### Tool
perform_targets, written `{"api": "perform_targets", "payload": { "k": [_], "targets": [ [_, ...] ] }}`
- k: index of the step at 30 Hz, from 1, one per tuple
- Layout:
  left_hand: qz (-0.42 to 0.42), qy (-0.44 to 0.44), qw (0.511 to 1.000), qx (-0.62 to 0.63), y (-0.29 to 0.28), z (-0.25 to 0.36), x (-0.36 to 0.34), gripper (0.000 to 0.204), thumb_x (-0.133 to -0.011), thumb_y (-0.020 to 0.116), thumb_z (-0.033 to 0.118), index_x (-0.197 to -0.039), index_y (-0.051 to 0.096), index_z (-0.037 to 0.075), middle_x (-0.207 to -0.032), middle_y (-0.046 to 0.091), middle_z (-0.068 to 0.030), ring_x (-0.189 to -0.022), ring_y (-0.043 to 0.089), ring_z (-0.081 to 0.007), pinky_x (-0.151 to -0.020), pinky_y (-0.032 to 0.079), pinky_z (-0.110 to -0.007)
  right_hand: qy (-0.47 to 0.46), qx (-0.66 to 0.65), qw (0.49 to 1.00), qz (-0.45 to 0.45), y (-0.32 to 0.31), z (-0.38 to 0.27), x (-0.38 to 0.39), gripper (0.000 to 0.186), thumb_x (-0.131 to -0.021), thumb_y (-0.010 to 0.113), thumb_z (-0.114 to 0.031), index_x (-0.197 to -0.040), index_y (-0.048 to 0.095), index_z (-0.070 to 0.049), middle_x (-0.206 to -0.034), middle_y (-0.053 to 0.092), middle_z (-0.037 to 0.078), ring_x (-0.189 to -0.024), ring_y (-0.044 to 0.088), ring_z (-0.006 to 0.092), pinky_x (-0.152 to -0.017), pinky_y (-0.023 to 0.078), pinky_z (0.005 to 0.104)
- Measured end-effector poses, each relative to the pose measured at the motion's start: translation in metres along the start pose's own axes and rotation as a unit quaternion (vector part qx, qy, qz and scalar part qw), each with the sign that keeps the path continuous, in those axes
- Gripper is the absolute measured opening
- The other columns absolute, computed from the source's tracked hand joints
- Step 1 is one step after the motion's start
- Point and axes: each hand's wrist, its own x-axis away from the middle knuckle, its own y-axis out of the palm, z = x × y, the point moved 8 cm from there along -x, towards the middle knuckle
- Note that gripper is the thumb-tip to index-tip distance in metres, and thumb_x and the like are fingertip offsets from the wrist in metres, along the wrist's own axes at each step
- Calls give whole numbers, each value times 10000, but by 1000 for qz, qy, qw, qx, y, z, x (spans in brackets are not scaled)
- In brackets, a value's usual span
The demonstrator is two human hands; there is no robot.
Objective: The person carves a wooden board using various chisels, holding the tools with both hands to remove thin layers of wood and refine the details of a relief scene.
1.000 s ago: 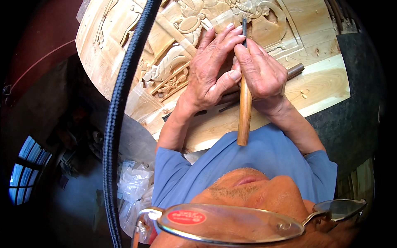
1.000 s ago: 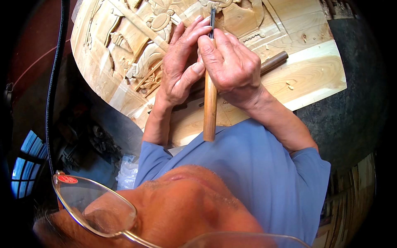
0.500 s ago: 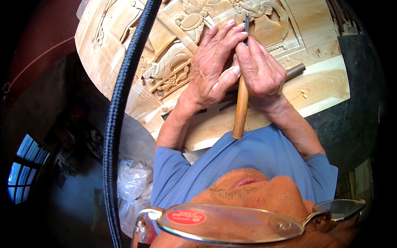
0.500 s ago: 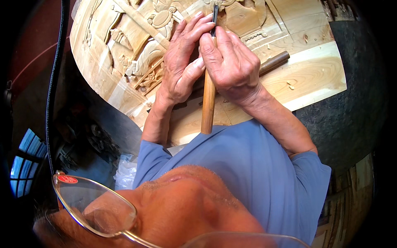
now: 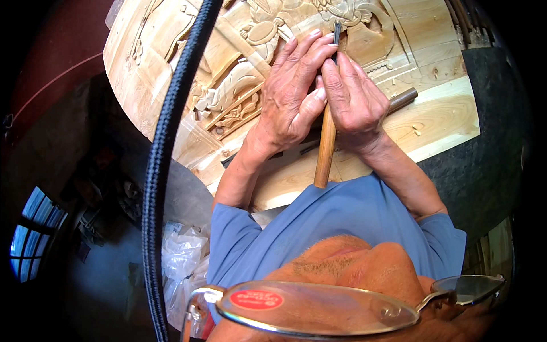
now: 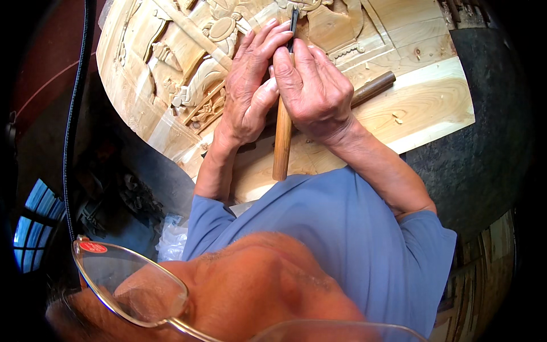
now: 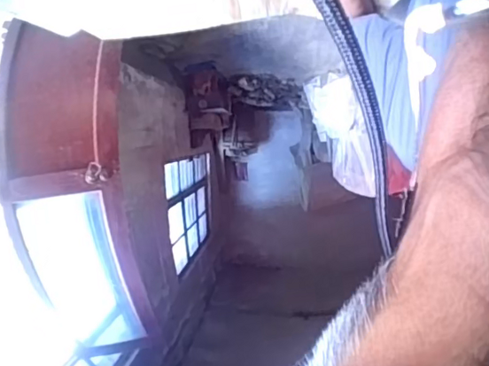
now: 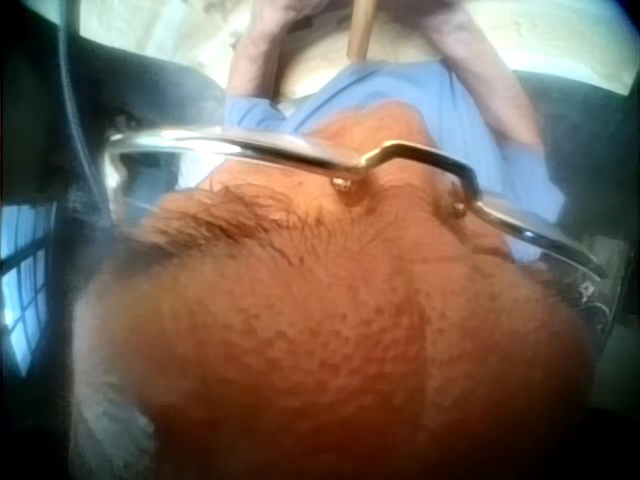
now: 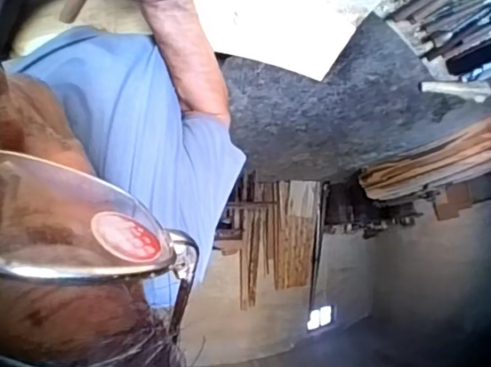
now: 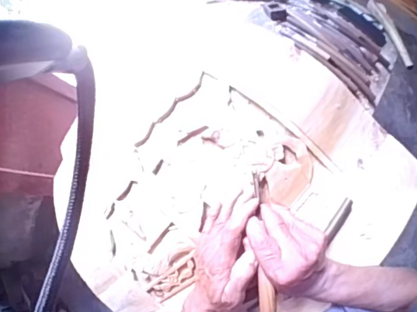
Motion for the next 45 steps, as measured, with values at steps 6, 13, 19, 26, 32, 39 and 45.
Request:
{"api": "perform_targets", "payload": {
  "k": [6, 13, 19, 26, 32, 39, 45],
  "targets": [
    [17, 1, 1000, -18, 3, 0, 0, 636, -1031, 604, 321, -1576, 530, 1, -1577, 597, -205, -1530, 493, -416, -1293, 296, -577, 19, -24, 999, -14, -5, 9, -6, 337, -932, 767, -145, -1230, 744, 10, -1151, 761, 255, -950, 802, 354, -821, 668, 402],
    [-3, 15, 999, -53, 3, 1, 5, 722, -1063, 643, 520, -1580, 552, 24, -1576, 615, -185, -1555, 480, -398, -1302, 283, -578, 69, -84, 994, 17, -37, 47, -18, 385, -860, 825, -91, -1228, 750, -7, -1143, 803, 202, -895, 828, 292, -777, 670, 400],
    [34, 41, 998, -31, 0, 17, 1, 1208, -789, 855, 718, -1645, 411, -9, -1594, 579, -233, -1520, 514, -429, -1265, 342, -634, 81, -91, 992, -39, -47, 35, -23, 486, -860, 789, -17, -1329, 676, 48, -1133, 802, 158, -911, 819, 289, -746, 640, 365],
    [77, 14, 969, 235, 11, 8, 26, 1796, -471, 1065, 640, -1741, -31, -2, -1765, 201, -342, -1654, 256, -425, -1339, 235, -527, 54, -69, 993, -76, -26, 5, -35, 483, -858, 878, -136, -1268, 707, 54, -1123, 793, 214, -976, 813, 358, -875, 668, 414],
    [93, -9, 965, 247, 24, 13, 27, 1783, -469, 1088, 582, -1731, -8, -39, -1770, 203, -331, -1640, 293, -415, -1335, 267, -506, 59, -47, 995, -59, -18, -1, -35, 414, -884, 824, -123, -1246, 708, 39, -1146, 782, 226, -963, 804, 357, -855, 664, 407],
    [123, -13, 965, 231, 25, 10, 31, 1657, -485, 1068, 623, -1696, 191, -92, -1735, 336, -305, -1570, 435, -388, -1295, 350, -473, 43, -61, 997, -29, -12, 0, -23, 448, -852, 785, -121, -1254, 708, 61, -1136, 751, 215, -876, 786, 305, -812, 652, 394],
    [140, -18, 970, 199, 21, 9, 34, 1585, -490, 1033, 693, -1653, 317, -108, -1678, 448, -296, -1485, 550, -368, -1225, 443, -440, 44, -62, 996, -39, -14, -2, -21, 470, -839, 795, -124, -1260, 711, 67, -1140, 749, 217, -860, 778, 303, -758, 638, 376]
  ]
}}
